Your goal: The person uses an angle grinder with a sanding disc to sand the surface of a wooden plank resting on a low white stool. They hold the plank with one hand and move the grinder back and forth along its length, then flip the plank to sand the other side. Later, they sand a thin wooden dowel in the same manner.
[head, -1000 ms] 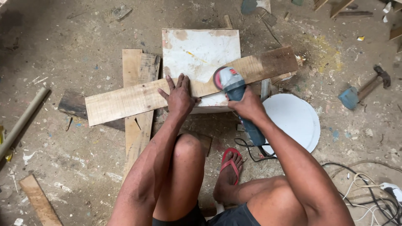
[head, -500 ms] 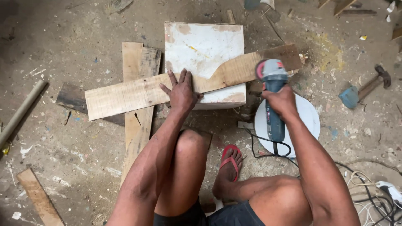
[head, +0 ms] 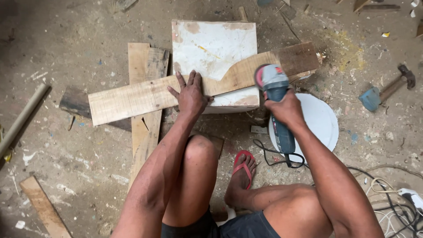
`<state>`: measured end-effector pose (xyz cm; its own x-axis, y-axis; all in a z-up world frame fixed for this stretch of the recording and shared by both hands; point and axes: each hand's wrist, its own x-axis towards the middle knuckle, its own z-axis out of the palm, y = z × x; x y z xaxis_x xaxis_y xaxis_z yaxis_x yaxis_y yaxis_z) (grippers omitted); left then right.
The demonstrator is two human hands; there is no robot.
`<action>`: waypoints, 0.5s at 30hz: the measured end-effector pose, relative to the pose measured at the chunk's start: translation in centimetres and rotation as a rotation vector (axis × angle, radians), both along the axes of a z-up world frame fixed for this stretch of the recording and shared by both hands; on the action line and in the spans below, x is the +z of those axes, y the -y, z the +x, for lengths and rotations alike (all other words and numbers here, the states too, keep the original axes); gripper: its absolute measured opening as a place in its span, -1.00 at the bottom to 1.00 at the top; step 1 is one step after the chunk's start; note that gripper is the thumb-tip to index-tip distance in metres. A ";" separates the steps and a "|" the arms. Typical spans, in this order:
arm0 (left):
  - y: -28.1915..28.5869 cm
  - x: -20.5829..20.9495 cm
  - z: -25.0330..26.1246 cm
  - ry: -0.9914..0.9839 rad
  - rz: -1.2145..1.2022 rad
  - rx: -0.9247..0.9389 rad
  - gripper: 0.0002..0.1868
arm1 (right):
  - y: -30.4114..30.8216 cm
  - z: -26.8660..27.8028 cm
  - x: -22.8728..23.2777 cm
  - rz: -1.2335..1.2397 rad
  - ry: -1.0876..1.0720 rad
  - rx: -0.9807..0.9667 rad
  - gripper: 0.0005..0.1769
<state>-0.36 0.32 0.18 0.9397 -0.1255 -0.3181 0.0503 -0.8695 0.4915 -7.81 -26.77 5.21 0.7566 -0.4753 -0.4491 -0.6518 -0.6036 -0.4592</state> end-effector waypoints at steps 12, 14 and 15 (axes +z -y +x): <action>-0.3 0.5 0.0 -0.019 0.006 -0.020 0.00 | -4.2 -0.1 1.7 0.092 -0.068 0.108 -0.21; -0.2 0.5 -0.2 -0.019 0.008 -0.008 0.00 | -2.5 -0.1 1.2 0.048 -0.054 0.074 -0.26; 0.0 0.6 -0.1 -0.011 0.004 -0.005 0.01 | -1.5 0.1 1.0 0.000 -0.032 0.033 -0.31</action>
<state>-0.42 0.29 0.74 0.9355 -0.1284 -0.3292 0.0518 -0.8717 0.4873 -7.69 -25.25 6.25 0.7571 -0.4505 -0.4732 -0.6459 -0.6250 -0.4384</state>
